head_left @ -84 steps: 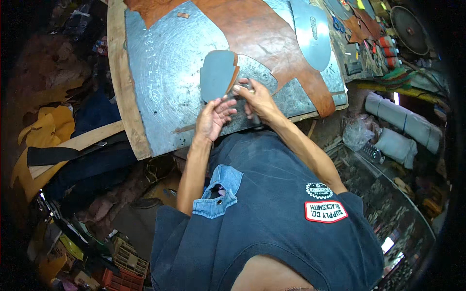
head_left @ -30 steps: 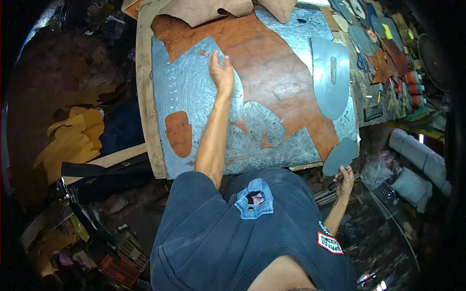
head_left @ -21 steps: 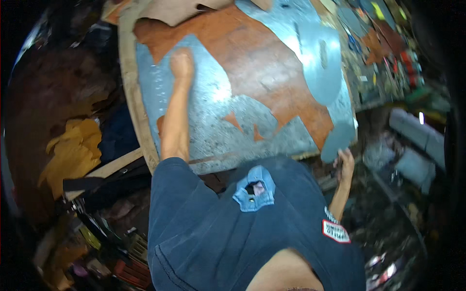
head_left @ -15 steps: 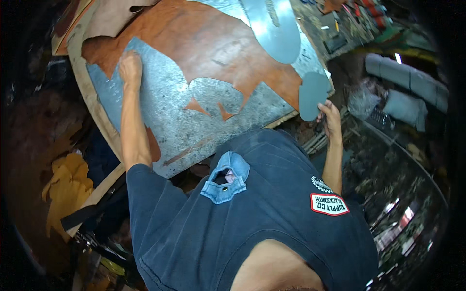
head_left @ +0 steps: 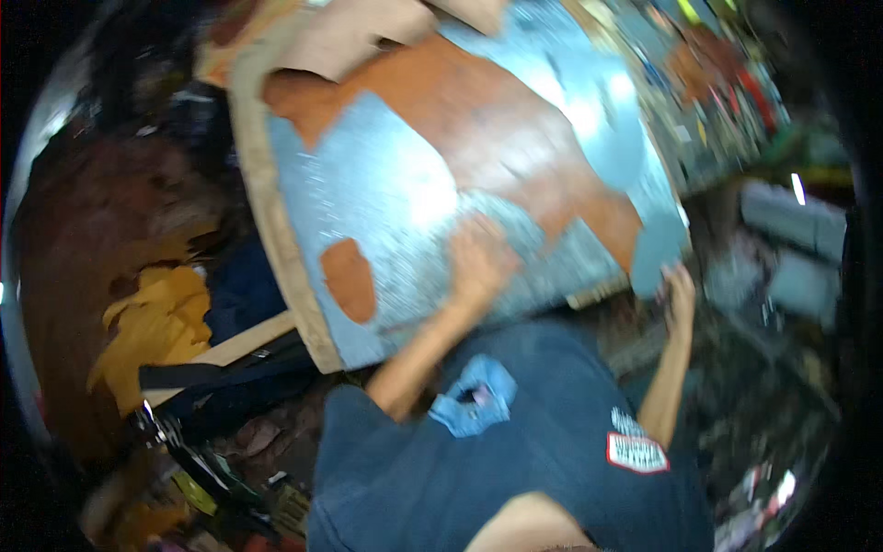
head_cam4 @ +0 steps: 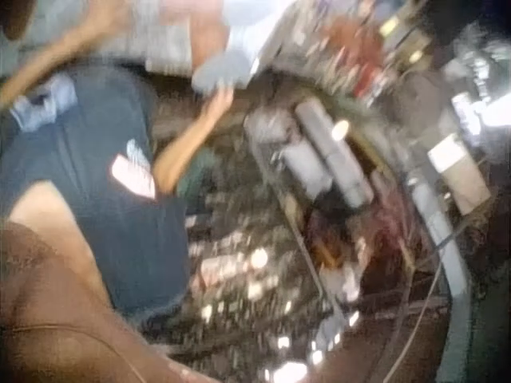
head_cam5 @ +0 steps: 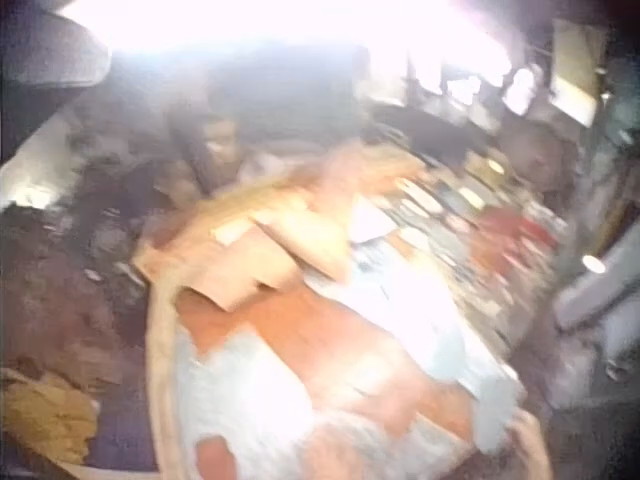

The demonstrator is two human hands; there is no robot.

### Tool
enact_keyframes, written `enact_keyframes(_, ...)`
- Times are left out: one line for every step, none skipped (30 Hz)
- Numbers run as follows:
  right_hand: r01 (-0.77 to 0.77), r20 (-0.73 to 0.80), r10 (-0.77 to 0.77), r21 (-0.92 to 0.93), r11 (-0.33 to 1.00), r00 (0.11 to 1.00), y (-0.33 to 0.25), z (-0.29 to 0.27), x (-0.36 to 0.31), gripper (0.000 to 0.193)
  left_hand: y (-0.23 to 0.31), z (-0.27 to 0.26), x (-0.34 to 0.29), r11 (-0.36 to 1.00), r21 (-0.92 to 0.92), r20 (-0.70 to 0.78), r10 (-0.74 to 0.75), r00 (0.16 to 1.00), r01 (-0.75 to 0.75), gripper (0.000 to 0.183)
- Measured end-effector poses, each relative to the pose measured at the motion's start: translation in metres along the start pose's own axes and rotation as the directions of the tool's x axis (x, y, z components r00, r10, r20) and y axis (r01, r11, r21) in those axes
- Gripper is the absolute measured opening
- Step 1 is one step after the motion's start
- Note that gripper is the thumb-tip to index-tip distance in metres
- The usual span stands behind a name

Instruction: Use a template and a cutting tool to cut shoe component patterns from a large piece of leather.

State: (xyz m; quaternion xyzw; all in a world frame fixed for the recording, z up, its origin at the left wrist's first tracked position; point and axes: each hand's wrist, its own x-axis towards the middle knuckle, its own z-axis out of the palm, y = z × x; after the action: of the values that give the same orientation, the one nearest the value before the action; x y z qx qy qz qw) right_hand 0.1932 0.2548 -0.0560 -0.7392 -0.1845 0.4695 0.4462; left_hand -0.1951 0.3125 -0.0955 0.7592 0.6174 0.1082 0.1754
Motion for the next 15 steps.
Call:
enact_keyframes(-0.02,0.1,0.016,0.034,0.999,0.995,0.002,-0.004,0.003,0.048,0.02,0.005,-0.012,0.99,-0.129,-0.068,0.046,0.997,-0.054,0.058)
enact_keyframes(-0.02,0.053,0.018,0.036,0.999,0.998,0.012,-0.011,0.006,0.042,0.045,-0.005,-0.022,0.967,-0.218,-0.014,0.134,0.991,-0.134,0.056)
enact_keyframes(-0.003,0.134,-0.003,0.049,0.999,0.991,0.013,-0.01,0.007,0.034,0.052,0.006,-0.043,0.885,-0.373,-0.131,0.246,0.96,-0.278,0.055)
enact_keyframes(0.019,0.135,-0.018,-0.008,1.0,0.991,0.013,-0.01,0.009,0.03,0.062,0.003,-0.056,0.762,-0.586,-0.012,0.331,0.944,-0.275,0.052)
enact_keyframes(0.037,0.119,-0.029,-0.066,0.997,0.993,0.013,-0.012,0.01,0.027,0.068,-0.008,-0.062,0.633,-0.749,0.176,0.471,0.864,-0.193,0.049)
enact_keyframes(0.049,0.136,-0.04,-0.062,0.997,0.99,0.012,-0.016,0.011,0.027,0.077,-0.037,-0.058,0.507,-0.851,0.461,0.6,0.654,0.135,0.053)
enact_keyframes(0.066,0.148,-0.054,-0.075,0.995,0.988,0.012,-0.018,0.015,0.024,0.078,-0.042,-0.058,0.456,-0.864,0.492,0.671,0.555,0.214,0.058)
enact_keyframes(0.082,0.157,-0.067,-0.089,0.993,0.985,0.011,-0.019,0.017,0.022,0.077,-0.055,-0.053,0.46,-0.865,0.489,0.685,0.539,0.2,0.056)
enact_keyframes(0.09,0.161,-0.075,-0.084,0.992,0.984,0.01,-0.02,0.02,0.022,0.073,-0.067,-0.043,0.462,-0.867,0.487,0.703,0.518,0.187,0.053)
enact_keyframes(0.093,0.157,-0.079,-0.084,0.992,0.984,0.01,-0.021,0.023,0.021,0.063,-0.07,-0.034,0.528,-0.838,0.468,0.567,0.678,0.137,0.05)
enact_keyframes(0.096,0.15,-0.082,-0.087,0.992,0.985,0.01,-0.022,0.025,0.021,0.05,-0.065,-0.023,0.593,-0.799,0.411,0.417,0.811,0.1,0.046)
enact_keyframes(0.104,0.146,-0.091,-0.081,0.991,0.985,0.01,-0.02,0.024,0.021,0.03,-0.052,-0.007,0.772,-0.635,0.291,0.245,0.925,-0.004,0.044)
enact_keyframes(0.108,0.143,-0.097,-0.072,0.992,0.985,0.01,-0.018,0.021,0.02,0.01,-0.037,0.008,0.908,-0.416,0.109,0.102,0.989,-0.048,0.042)
enact_keyframes(0.11,0.137,-0.101,-0.064,0.992,0.985,0.012,-0.02,0.019,0.02,-0.003,-0.034,0.022,0.972,-0.236,-0.057,-0.011,0.998,-0.002,0.053)
enact_keyframes(0.116,0.135,-0.107,-0.06,0.991,0.985,0.014,-0.021,0.02,0.02,-0.019,-0.022,0.034,0.989,-0.131,-0.179,-0.086,0.98,0.063,0.06)
